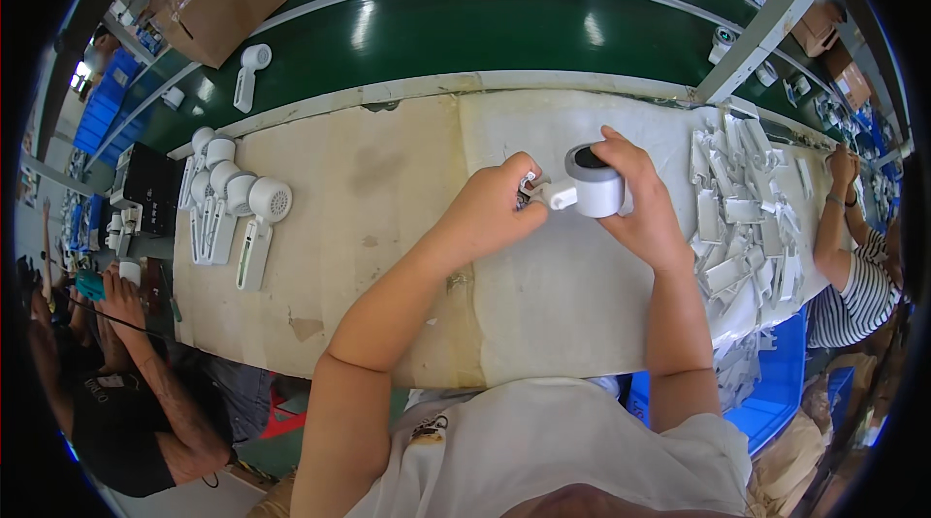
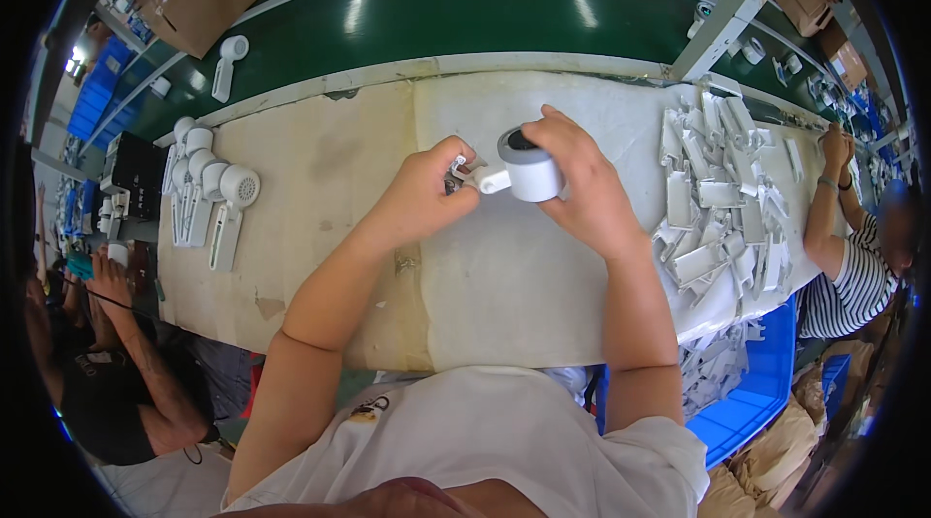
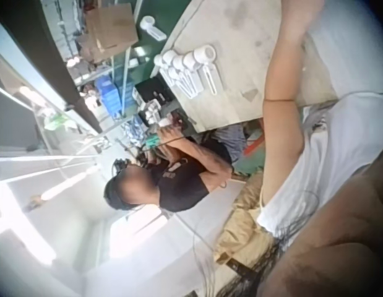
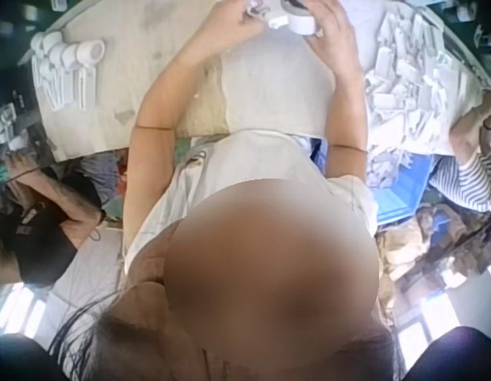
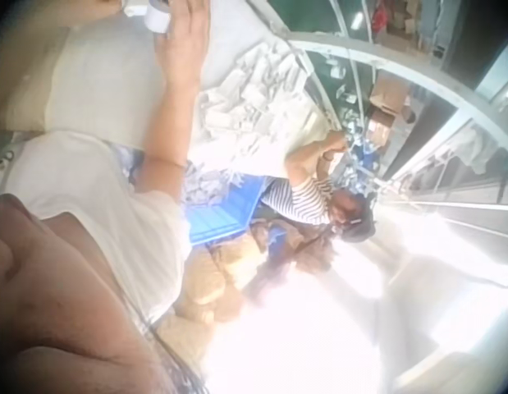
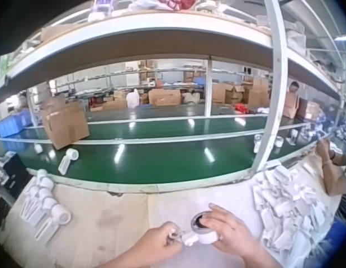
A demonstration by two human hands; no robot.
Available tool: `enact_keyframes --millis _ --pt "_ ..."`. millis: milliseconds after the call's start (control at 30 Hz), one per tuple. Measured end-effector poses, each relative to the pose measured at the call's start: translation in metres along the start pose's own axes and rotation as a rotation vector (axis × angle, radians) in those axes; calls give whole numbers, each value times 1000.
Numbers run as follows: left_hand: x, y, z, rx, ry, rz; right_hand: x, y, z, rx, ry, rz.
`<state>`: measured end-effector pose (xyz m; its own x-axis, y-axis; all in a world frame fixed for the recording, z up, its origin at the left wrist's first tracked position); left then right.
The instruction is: Assembling portable handheld fans by snapping plastic casings together and organizing them on a workbench in a factory.
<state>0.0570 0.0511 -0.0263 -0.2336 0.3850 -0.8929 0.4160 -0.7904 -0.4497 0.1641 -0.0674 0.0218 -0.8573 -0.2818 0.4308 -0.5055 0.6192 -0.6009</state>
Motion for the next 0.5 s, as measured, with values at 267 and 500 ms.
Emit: enact_keyframes --millis 267,500 --pt "-11 16 5 67 76 -282 -1 -1 -1 235 145 -378" --pt "-12 22 7 148 45 -108 -1 0 -4 209 127 -361"
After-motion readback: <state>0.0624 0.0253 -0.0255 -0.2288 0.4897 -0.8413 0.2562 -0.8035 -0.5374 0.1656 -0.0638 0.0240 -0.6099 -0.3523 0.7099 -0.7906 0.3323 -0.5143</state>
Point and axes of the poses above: each hand's wrist, its own z-axis away from the middle knuckle, its own y-axis out of the palm, x = y × z, the point moved 7 cm from there along -z, towards the middle knuckle, and after that the axes turned 5 degrees about -y, right-handed, at the moved point
